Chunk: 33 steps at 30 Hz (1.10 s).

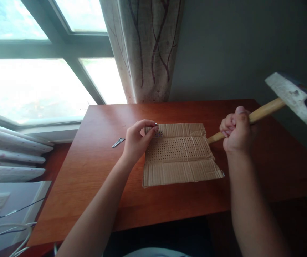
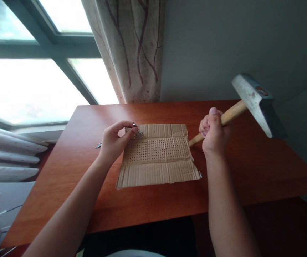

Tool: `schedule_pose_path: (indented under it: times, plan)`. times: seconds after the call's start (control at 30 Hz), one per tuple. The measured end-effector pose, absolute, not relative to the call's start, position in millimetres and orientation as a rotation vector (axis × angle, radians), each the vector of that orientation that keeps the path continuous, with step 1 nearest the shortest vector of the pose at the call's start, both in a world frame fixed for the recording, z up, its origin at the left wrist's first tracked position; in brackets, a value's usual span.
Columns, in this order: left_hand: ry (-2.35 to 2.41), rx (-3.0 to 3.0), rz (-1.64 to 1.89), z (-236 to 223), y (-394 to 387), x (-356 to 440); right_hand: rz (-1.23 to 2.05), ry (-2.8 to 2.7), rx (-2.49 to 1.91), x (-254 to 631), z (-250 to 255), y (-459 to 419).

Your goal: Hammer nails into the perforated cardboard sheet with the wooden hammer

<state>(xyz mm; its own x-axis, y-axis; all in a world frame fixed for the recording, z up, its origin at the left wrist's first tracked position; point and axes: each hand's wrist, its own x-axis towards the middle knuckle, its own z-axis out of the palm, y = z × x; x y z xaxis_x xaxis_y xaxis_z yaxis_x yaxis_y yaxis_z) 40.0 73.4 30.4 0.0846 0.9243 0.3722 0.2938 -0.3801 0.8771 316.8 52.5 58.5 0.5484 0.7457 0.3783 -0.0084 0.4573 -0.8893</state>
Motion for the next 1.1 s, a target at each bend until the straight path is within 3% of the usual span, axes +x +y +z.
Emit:
schedule_pose_path:
  times: [1.1]
  plan:
    - [1.208,1.881,1.292,27.7,72.4,37.0,0.524,-0.936,-0.995,316.2,58.9,52.2]
